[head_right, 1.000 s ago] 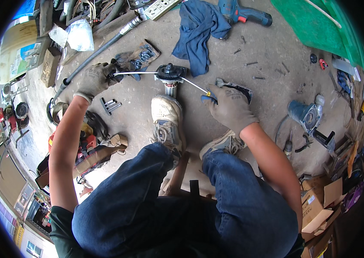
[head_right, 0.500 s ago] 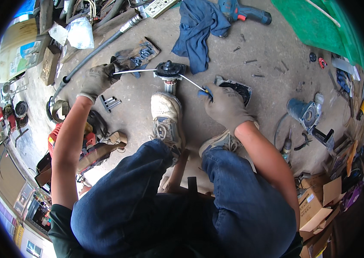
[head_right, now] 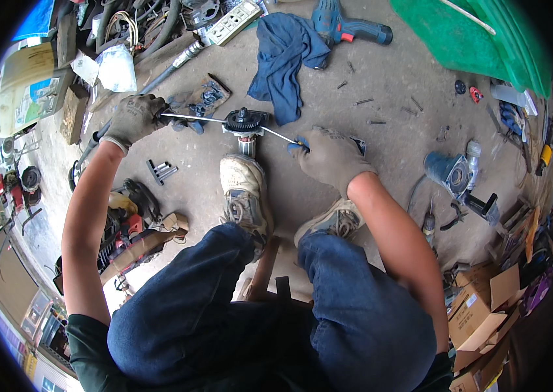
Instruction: The person sits on the floor and uses a screwdriver to pry apart a mechanical housing. They then wipe the internal gears and shaft with a blue cloth, pick up a power tool, and continue cleaning the components.
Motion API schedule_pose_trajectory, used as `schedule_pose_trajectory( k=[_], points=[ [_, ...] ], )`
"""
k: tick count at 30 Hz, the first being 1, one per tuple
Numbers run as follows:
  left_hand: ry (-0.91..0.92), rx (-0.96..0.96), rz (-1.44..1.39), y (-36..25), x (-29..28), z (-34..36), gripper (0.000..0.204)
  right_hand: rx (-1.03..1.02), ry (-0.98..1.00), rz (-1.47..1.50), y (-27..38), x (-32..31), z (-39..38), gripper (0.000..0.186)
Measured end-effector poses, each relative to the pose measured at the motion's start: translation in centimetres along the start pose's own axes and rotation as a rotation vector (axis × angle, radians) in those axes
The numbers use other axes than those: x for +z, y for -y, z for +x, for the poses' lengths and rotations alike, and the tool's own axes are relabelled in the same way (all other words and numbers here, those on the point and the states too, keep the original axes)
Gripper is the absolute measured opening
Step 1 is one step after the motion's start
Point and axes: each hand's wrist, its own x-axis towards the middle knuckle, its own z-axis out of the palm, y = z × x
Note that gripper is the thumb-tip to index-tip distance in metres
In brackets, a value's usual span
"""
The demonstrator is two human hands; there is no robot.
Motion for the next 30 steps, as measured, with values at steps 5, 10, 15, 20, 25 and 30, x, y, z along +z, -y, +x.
schedule_pose_trajectory(
  k=[5, 10, 15, 20, 25, 30],
  points=[
    [0.018, 0.004, 0.045, 0.0, -1.1, 0.4, 0.031, 0.042, 0.002, -0.012, 0.2, -0.1, 0.0, 0.038],
    [0.014, -0.032, 0.038, -0.3, -1.7, -0.8, 0.028, 0.029, -0.034, 0.068, 0.5, 0.3, -0.4, 0.031],
    [-0.015, -0.077, 0.051, -1.2, -1.7, -2.0, 0.029, 0.05, -0.014, 0.057, 0.4, 0.6, -0.3, 0.032],
    [0.023, -0.078, 0.028, -1.4, -1.1, -1.7, 0.033, 0.031, -0.012, 0.019, 0.1, -0.2, 0.0, 0.033],
    [-0.053, -0.037, -0.017, -1.4, -0.2, -1.5, 0.037, 0.069, -0.018, -0.048, 0.6, -0.5, -0.2, 0.035],
    [0.006, -0.17, -0.122, -3.0, 1.9, -2.6, 0.033, 0.083, -0.01, 0.059, 0.9, 0.2, -1.0, 0.039]
  ],
)
